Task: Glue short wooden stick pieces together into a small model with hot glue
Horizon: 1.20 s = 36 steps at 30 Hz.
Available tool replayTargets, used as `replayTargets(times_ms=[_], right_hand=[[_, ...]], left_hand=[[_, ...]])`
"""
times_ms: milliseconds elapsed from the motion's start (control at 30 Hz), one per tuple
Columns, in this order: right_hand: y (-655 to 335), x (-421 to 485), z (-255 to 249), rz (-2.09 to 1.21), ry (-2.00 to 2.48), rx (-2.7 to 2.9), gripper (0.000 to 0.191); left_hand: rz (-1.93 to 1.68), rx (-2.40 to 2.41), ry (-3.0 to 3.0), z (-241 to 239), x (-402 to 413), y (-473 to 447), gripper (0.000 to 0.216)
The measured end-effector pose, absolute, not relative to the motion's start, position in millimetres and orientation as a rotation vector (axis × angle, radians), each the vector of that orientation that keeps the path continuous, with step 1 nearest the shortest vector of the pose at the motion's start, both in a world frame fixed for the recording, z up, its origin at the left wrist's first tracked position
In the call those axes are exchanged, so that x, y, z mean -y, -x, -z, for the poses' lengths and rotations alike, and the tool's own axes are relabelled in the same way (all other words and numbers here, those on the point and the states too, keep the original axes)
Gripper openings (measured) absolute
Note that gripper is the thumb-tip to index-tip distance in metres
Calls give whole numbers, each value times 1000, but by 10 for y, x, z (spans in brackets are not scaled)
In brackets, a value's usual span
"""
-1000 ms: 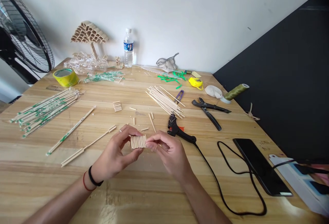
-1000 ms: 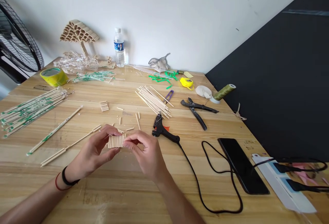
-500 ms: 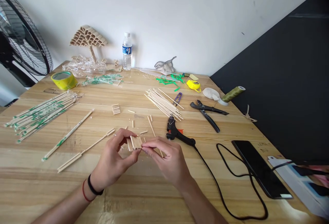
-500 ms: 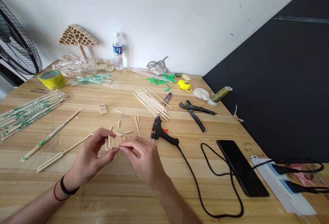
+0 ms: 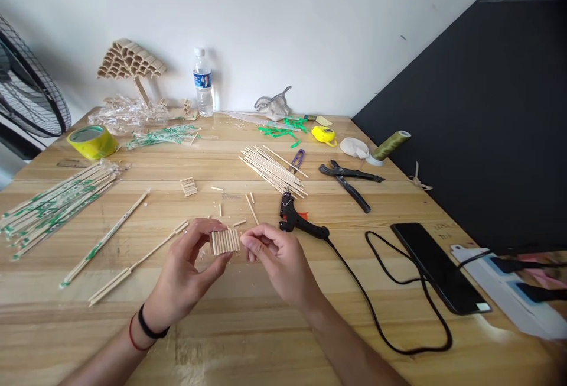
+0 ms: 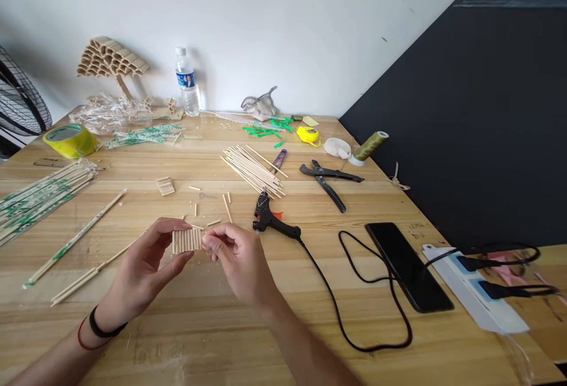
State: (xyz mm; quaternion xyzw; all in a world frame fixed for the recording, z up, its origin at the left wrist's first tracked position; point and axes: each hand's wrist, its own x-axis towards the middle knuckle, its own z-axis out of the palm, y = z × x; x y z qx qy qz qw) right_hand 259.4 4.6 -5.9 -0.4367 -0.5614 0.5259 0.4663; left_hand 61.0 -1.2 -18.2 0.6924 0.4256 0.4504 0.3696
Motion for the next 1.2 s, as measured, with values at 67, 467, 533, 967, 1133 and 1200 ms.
replayTargets(times_ms=[67, 467, 533, 967, 1133, 1200], right_hand=[[-2593, -60, 67, -1307, 1099, 1298, 20], [-2606, -58, 86, -1117, 1150, 1557, 14], [-2600, -54, 93, -1071, 1139, 1629, 13], [-2650, -69, 103, -1667, 749, 1203, 25], [-2729, -87, 42, -1718, 637, 1027, 29], [-2769, -59, -6, -1769, 636, 1149, 29]], left_hand=[[-1158, -1082, -1782, 190, 14, -605, 30], [-1126, -1075, -2092, 143, 6, -611, 35], [-1121, -1057, -2106, 135, 4, -614, 37], [-1158, -1011, -1615, 165, -7, -609, 30], [-1161, -983, -1447, 194, -38, -609, 30], [-1156, -982, -1386, 196, -41, -608, 31]])
